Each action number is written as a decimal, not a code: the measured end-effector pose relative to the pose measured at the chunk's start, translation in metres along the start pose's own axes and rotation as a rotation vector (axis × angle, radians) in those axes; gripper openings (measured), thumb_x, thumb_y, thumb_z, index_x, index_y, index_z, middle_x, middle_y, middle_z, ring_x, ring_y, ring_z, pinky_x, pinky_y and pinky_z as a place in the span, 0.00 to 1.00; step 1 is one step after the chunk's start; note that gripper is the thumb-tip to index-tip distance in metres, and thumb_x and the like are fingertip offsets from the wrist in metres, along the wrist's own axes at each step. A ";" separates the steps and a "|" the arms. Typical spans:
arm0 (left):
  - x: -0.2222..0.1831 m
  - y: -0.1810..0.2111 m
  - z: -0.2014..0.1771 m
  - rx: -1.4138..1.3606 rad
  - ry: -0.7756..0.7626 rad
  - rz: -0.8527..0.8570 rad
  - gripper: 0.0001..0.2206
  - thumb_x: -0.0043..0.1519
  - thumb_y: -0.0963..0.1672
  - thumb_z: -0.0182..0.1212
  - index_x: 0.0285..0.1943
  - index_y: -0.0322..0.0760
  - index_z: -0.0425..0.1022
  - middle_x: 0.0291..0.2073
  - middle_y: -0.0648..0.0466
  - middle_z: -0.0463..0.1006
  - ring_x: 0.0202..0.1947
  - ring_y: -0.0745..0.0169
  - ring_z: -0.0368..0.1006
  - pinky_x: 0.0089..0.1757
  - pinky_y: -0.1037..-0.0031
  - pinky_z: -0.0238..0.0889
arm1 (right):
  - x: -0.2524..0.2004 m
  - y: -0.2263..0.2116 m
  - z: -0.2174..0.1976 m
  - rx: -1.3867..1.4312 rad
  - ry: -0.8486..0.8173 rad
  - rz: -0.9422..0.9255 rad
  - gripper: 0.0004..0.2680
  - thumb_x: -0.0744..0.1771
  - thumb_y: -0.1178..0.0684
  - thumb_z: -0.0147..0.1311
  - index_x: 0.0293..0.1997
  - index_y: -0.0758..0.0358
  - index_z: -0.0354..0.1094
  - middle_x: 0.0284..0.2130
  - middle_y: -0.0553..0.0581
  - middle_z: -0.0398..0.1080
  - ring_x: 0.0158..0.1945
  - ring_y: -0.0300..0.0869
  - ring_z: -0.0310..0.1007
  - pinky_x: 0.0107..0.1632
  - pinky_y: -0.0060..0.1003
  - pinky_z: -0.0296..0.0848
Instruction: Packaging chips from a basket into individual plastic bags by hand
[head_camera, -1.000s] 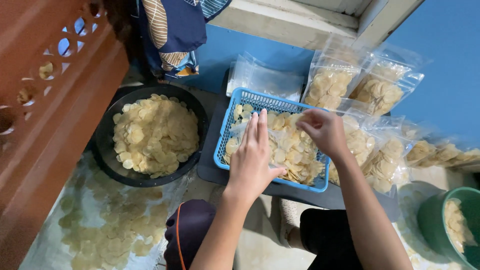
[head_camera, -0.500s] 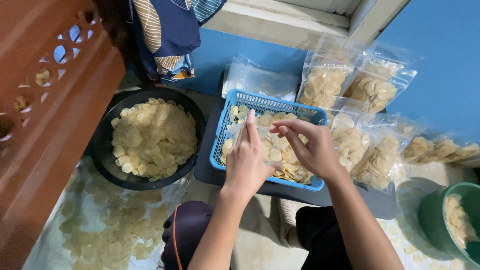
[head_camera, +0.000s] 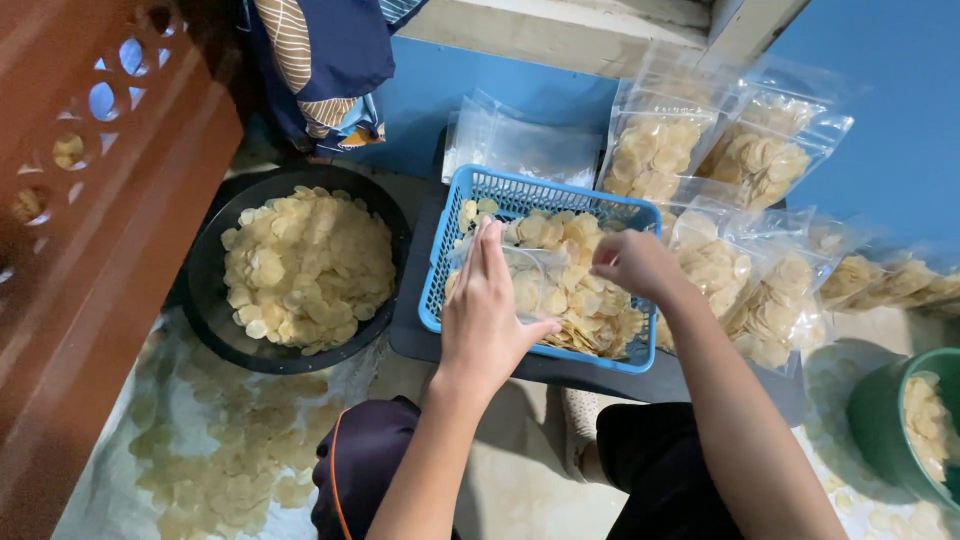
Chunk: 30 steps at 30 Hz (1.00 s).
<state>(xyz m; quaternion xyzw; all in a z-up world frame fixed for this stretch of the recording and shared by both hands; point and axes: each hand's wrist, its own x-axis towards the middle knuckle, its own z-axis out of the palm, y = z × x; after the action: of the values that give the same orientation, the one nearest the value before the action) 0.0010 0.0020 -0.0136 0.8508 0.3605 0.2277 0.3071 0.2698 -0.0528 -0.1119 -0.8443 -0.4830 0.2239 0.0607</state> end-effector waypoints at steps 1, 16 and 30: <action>0.000 0.001 0.001 -0.001 -0.001 0.000 0.56 0.36 0.44 0.86 0.73 0.27 0.49 0.68 0.28 0.60 0.68 0.27 0.58 0.60 0.44 0.57 | 0.009 0.010 0.014 0.000 -0.001 0.001 0.06 0.63 0.50 0.63 0.39 0.55 0.80 0.37 0.56 0.82 0.49 0.60 0.79 0.53 0.57 0.75; 0.002 0.002 0.000 -0.015 -0.009 -0.006 0.58 0.35 0.43 0.86 0.74 0.24 0.47 0.69 0.26 0.57 0.69 0.27 0.56 0.62 0.48 0.56 | 0.058 0.077 0.063 -0.285 -0.119 0.083 0.14 0.60 0.37 0.67 0.44 0.45 0.82 0.40 0.61 0.81 0.48 0.58 0.81 0.50 0.54 0.79; 0.001 0.003 0.006 0.030 -0.015 0.001 0.59 0.35 0.44 0.86 0.75 0.25 0.46 0.69 0.27 0.58 0.69 0.28 0.57 0.61 0.50 0.56 | 0.053 0.030 0.124 -0.337 -0.063 -0.212 0.14 0.60 0.39 0.63 0.37 0.57 0.78 0.33 0.62 0.79 0.40 0.58 0.81 0.46 0.55 0.80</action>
<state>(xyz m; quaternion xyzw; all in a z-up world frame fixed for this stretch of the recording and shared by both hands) 0.0064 -0.0007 -0.0154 0.8571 0.3613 0.2161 0.2969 0.2623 -0.0383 -0.2491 -0.7793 -0.6017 0.1586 -0.0735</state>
